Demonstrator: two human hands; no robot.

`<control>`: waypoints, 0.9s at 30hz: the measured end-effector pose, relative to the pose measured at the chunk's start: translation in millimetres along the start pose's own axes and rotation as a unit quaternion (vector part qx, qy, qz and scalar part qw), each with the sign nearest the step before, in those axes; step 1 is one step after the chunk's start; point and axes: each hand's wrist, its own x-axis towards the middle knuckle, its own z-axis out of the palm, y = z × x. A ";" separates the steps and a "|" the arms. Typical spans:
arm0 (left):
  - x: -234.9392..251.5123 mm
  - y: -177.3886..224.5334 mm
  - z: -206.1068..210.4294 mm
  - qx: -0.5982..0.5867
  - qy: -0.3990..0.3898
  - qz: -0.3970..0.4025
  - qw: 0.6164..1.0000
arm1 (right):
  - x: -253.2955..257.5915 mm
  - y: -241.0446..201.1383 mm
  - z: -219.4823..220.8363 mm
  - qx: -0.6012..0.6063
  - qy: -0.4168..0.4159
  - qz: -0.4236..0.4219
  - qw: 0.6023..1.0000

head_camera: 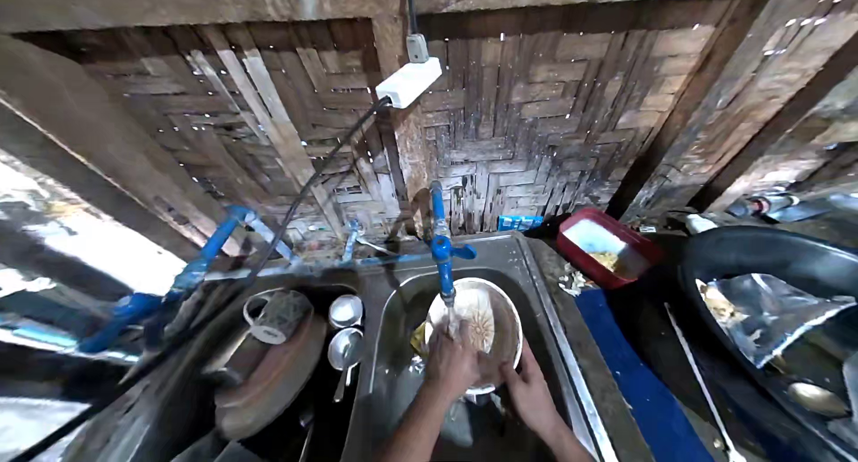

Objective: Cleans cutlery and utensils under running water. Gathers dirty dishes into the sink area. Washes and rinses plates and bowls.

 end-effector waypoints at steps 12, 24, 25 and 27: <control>14.1 -55.7 -21.4 -0.348 0.035 -0.001 0.937 | 20.6 -81.0 53.6 -0.291 -0.071 0.071 0.952; 5.7 -4.0 -74.7 -0.767 0.025 -0.088 0.635 | -13.4 -79.9 66.0 -0.330 0.039 -0.024 0.943; 7.6 -12.1 -72.3 -0.791 0.048 -0.111 0.600 | -19.3 -61.0 64.2 -0.225 0.053 -0.043 0.972; 8.5 -24.7 -63.8 -0.839 0.076 -0.127 0.524 | -32.4 -36.6 62.8 -0.005 0.107 0.035 0.994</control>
